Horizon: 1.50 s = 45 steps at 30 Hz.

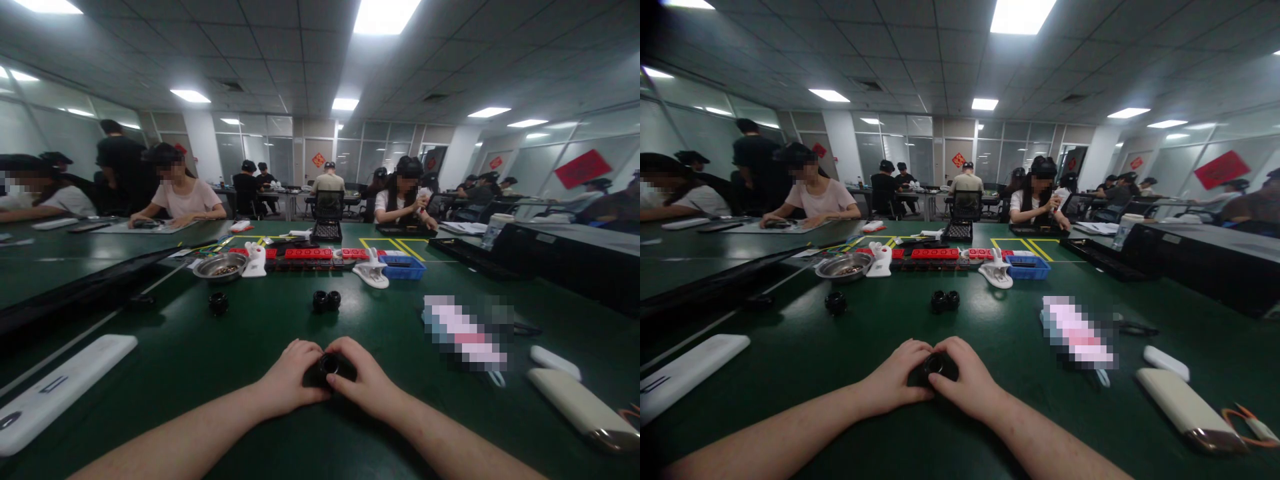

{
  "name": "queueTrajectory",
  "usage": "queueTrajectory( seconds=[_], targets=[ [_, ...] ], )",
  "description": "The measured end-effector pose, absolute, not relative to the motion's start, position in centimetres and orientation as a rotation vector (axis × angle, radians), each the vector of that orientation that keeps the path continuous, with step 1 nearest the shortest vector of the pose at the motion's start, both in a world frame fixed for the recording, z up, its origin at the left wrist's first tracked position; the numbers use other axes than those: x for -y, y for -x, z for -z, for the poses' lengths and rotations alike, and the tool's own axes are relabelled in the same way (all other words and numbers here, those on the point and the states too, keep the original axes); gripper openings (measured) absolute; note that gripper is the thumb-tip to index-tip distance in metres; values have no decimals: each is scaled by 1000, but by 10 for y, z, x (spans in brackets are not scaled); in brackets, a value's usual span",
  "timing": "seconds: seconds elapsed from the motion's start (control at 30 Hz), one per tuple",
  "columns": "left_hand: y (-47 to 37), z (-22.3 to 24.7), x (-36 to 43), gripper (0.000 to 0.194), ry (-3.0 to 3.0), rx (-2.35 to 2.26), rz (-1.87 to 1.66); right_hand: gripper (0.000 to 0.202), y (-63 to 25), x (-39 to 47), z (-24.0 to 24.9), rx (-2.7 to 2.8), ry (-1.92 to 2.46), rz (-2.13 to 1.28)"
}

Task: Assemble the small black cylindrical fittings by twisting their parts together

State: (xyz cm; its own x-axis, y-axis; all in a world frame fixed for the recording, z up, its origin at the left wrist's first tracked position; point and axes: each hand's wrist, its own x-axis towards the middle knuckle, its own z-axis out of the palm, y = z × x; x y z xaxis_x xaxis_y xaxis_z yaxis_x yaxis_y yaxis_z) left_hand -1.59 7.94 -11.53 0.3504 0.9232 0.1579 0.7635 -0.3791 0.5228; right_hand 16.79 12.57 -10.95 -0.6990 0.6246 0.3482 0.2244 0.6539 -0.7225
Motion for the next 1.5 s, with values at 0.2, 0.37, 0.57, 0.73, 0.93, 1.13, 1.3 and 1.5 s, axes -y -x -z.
queueTrajectory(
  seconds=[0.2,0.37,0.57,0.73,0.93,1.13,1.3,1.5],
  targets=[
    [15,111,-78,39,-2266,-1483,-604,48,-171,-125,115,2276,626,-969],
    [14,113,-78,35,-2256,-1492,-626,32,-168,-121,110,2245,783,-881],
    [17,120,-80,43,-2291,-1468,-640,33,-167,-122,105,2308,570,-902],
    [17,118,-80,38,-2284,-1466,-628,43,-169,-124,115,2249,659,-948],
    [17,116,-80,42,-2262,-1483,-632,20,-168,-128,113,2252,731,-875],
    [17,117,-79,43,-2289,-1473,-627,34,-170,-127,112,2273,590,-988],
    [15,117,-79,37,-2284,-1469,-637,39,-168,-123,114,2225,747,-947],
    [16,119,-81,43,-2282,-1487,-631,26,-167,-123,107,2279,645,-891]
  ],
)
